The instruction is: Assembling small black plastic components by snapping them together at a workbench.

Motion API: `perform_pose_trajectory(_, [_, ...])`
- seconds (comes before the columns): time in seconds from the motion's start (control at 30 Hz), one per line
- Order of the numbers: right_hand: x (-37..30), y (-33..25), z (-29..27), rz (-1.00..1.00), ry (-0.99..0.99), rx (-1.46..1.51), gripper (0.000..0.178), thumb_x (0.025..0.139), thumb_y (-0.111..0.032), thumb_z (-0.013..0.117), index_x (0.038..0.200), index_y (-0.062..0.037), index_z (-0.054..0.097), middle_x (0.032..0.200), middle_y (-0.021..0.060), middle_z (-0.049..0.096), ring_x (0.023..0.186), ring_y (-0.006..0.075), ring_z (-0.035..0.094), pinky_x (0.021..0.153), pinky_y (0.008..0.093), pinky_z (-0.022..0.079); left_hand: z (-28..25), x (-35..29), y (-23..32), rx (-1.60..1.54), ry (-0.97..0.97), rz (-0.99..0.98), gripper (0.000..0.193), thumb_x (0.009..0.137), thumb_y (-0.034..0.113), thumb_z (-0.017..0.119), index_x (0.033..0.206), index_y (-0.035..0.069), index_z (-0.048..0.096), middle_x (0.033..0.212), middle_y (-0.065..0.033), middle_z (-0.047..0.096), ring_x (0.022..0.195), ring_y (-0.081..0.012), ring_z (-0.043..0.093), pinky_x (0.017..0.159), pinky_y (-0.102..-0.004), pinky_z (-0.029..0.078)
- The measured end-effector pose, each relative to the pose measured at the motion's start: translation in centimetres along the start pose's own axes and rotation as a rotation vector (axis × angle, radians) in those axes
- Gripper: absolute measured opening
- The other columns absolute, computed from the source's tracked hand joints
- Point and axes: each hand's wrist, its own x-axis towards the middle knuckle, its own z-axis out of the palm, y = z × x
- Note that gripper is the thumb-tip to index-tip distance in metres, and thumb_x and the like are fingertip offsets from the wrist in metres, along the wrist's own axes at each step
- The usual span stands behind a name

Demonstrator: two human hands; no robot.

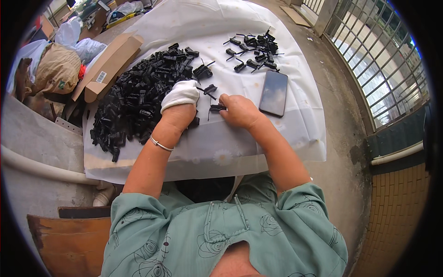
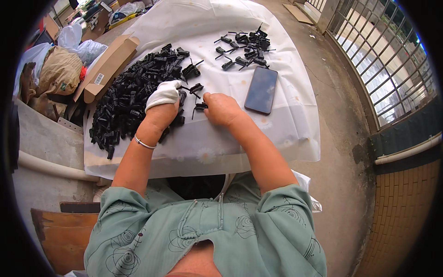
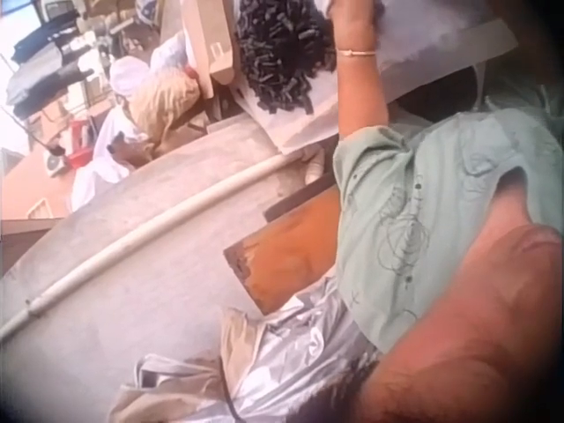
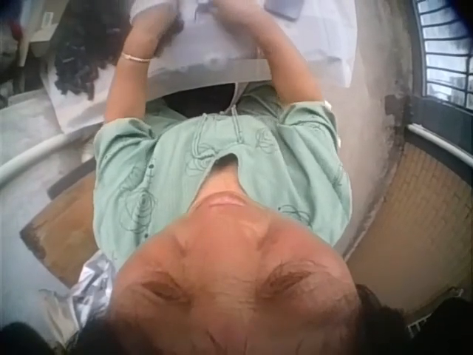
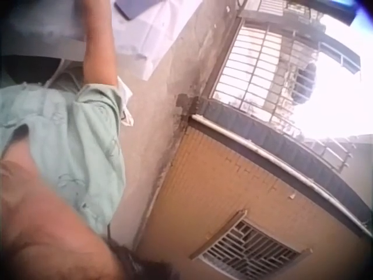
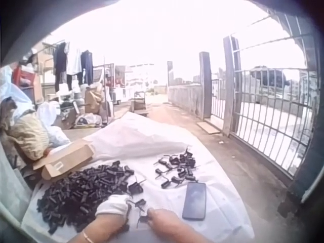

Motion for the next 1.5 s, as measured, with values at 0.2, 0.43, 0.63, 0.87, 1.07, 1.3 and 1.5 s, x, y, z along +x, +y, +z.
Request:
perform_pose_trajectory(0.2, [-5.0, -1.4, -1.8, -0.090, 0.076, 0.304, 0.025, 0.074, -0.012, 0.062, 0.094, -0.0001, 0.053, 0.065, 0.0149, 0.055, 0.062, 0.0308, 0.055, 0.061, 0.0360, 0.045, -1.0, -4.5, 2.0, -0.514, -0.039, 0.477, 0.035, 0.078, 0.006, 0.061, 0.112, 0.003, 0.053, 0.103, -0.0151, 0.059, 0.096, -0.0315, 0.057, 0.083, -0.0354, 0.046])
perform_pose_trajectory(0.43, [-8.5, -3.7, -2.3, -0.062, 0.316, 0.561, 0.031, 0.073, -0.007, 0.067, 0.101, -0.0013, 0.055, 0.060, 0.0044, 0.046, 0.052, 0.0128, 0.042, 0.051, 0.0267, 0.038, 0.1, -7.2, 3.5, -1.062, -0.147, 0.245, 0.027, 0.083, 0.007, 0.056, 0.109, 0.003, 0.051, 0.090, -0.0117, 0.060, 0.067, -0.0184, 0.058, 0.062, -0.0275, 0.047])
perform_pose_trajectory(0.63, [-9.7, -5.9, -0.3, -0.172, 0.642, 0.608, 0.014, 0.076, -0.005, 0.069, 0.084, -0.0026, 0.057, 0.063, -0.0023, 0.048, 0.053, 0.0043, 0.038, 0.047, 0.0197, 0.032, 0.2, -9.5, 4.3, -1.591, -0.365, 0.043, 0.030, 0.089, 0.005, 0.050, 0.118, 0.001, 0.044, 0.096, -0.0053, 0.056, 0.067, -0.0079, 0.055, 0.057, -0.0210, 0.047])
perform_pose_trajectory(0.87, [-9.9, -5.7, -1.2, -0.028, 0.324, 0.905, 0.016, 0.089, -0.015, 0.055, 0.081, -0.0010, 0.053, 0.064, 0.0005, 0.049, 0.058, 0.0082, 0.043, 0.054, 0.0227, 0.037, -0.7, -10.6, 5.4, -1.419, -0.113, -0.020, 0.028, 0.082, 0.000, 0.054, 0.109, -0.001, 0.049, 0.084, -0.0039, 0.057, 0.060, -0.0069, 0.055, 0.052, -0.0210, 0.046])
perform_pose_trajectory(1.07, [-10.6, -5.3, -1.5, -0.106, 0.182, 0.718, 0.023, 0.094, -0.019, 0.046, 0.081, -0.0005, 0.053, 0.065, 0.0032, 0.046, 0.061, 0.0127, 0.041, 0.056, 0.0270, 0.037, -0.9, -11.0, 6.1, -1.297, -0.093, -0.089, 0.028, 0.080, 0.000, 0.054, 0.108, -0.004, 0.052, 0.085, -0.0055, 0.059, 0.058, -0.0060, 0.054, 0.051, -0.0206, 0.046])
perform_pose_trajectory(1.3, [-11.0, -5.0, -2.1, -0.124, 0.124, 0.809, 0.024, 0.094, -0.017, 0.045, 0.078, -0.0005, 0.052, 0.065, 0.0004, 0.044, 0.063, 0.0088, 0.038, 0.057, 0.0253, 0.037, -1.1, -11.0, 5.5, -1.521, -0.197, -0.019, 0.029, 0.084, 0.001, 0.057, 0.112, -0.002, 0.051, 0.090, -0.0069, 0.060, 0.068, -0.0080, 0.056, 0.051, -0.0204, 0.048])
perform_pose_trajectory(1.5, [-11.2, -5.3, -2.5, -0.114, 0.130, 0.818, 0.024, 0.093, -0.017, 0.046, 0.077, -0.0002, 0.052, 0.064, 0.0004, 0.045, 0.062, 0.0087, 0.039, 0.057, 0.0251, 0.038, -1.6, -10.8, 5.4, -1.589, -0.248, -0.029, 0.029, 0.084, 0.001, 0.057, 0.112, -0.002, 0.052, 0.090, -0.0065, 0.060, 0.070, -0.0083, 0.056, 0.051, -0.0204, 0.048])
